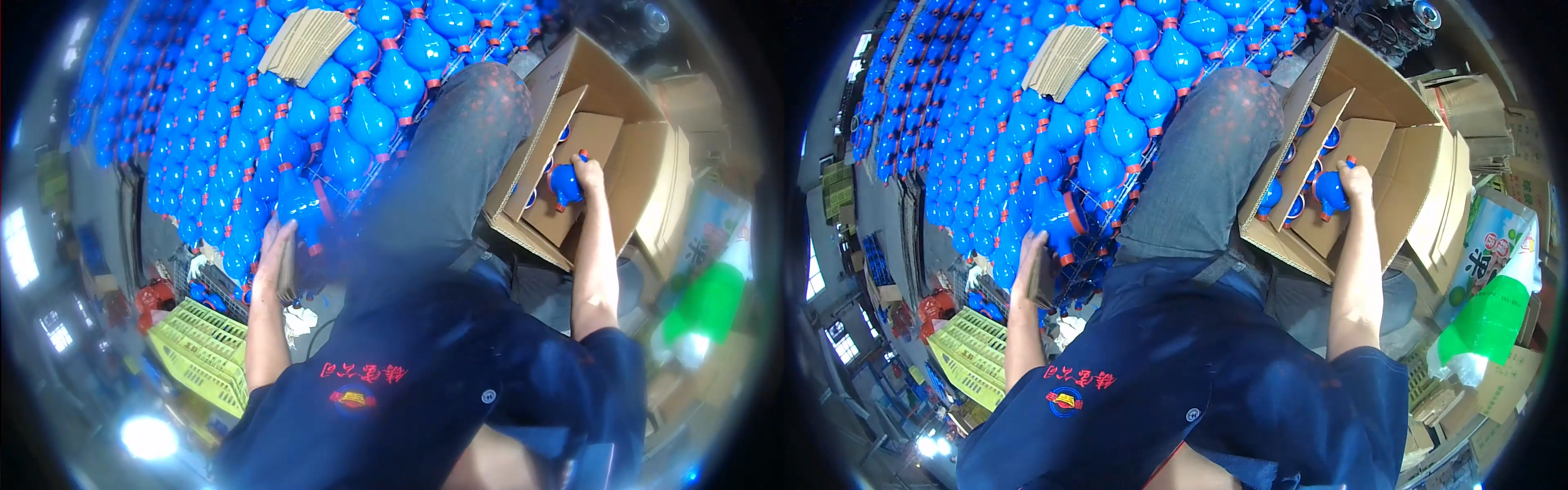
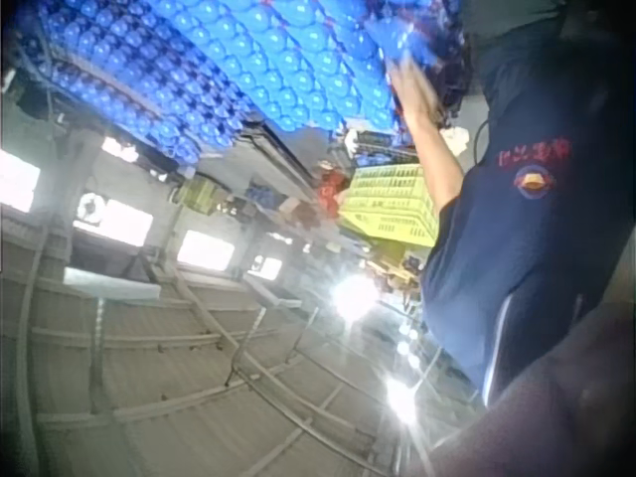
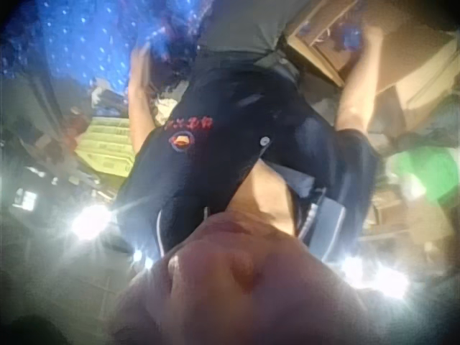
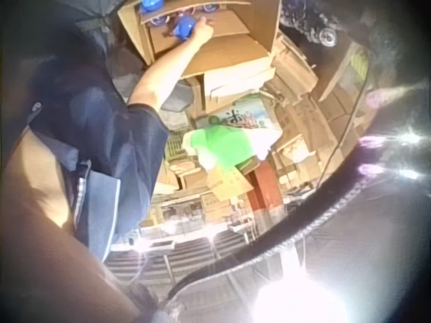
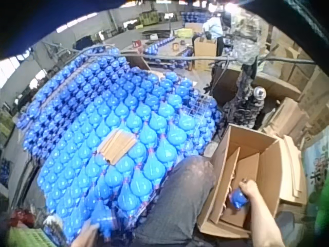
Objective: The person paints blue objects with a brush and places them into a cardboard box with dividers. The person applies spray from a can to one of the blue objects and handles cardboard pieces.
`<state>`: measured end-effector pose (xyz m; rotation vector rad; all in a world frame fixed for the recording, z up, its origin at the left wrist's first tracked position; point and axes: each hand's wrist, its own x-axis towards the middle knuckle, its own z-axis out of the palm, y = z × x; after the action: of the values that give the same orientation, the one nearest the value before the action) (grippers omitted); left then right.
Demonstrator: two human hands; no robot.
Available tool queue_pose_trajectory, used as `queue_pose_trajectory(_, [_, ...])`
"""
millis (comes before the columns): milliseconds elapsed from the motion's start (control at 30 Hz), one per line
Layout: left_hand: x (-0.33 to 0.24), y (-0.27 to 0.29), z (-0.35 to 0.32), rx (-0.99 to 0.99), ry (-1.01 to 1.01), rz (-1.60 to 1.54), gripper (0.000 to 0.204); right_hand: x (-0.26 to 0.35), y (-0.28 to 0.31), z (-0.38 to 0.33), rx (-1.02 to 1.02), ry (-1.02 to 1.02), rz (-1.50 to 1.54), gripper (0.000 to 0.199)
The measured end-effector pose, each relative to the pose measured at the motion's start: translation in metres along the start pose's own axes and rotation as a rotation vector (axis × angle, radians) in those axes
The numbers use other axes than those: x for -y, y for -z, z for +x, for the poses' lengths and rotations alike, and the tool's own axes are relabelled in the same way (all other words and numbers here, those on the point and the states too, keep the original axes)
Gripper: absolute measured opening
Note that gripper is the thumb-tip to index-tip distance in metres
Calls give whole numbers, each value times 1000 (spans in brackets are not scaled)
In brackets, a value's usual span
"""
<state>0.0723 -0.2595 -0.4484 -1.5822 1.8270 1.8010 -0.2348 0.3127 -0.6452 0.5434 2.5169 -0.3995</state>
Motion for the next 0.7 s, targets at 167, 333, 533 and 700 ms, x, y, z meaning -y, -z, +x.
queue_pose_trajectory(167, [-37, -39, -27, 688, 100, -958, 65, 15, -114, -37, 27, 11, -136, 52])
queue_pose_trajectory(333, [-81, -106, -17, 1237, 70, -1118, 62, -15, -156, -7, 266, 258, -246, 52])
queue_pose_trajectory(533, [-116, -174, -33, 1582, 225, -1123, 56, 60, -12, -77, -270, 370, 334, 36])
queue_pose_trajectory(700, [-120, -243, -66, 1838, 426, -1008, 54, 156, 102, -233, 100, 835, 1245, 38])
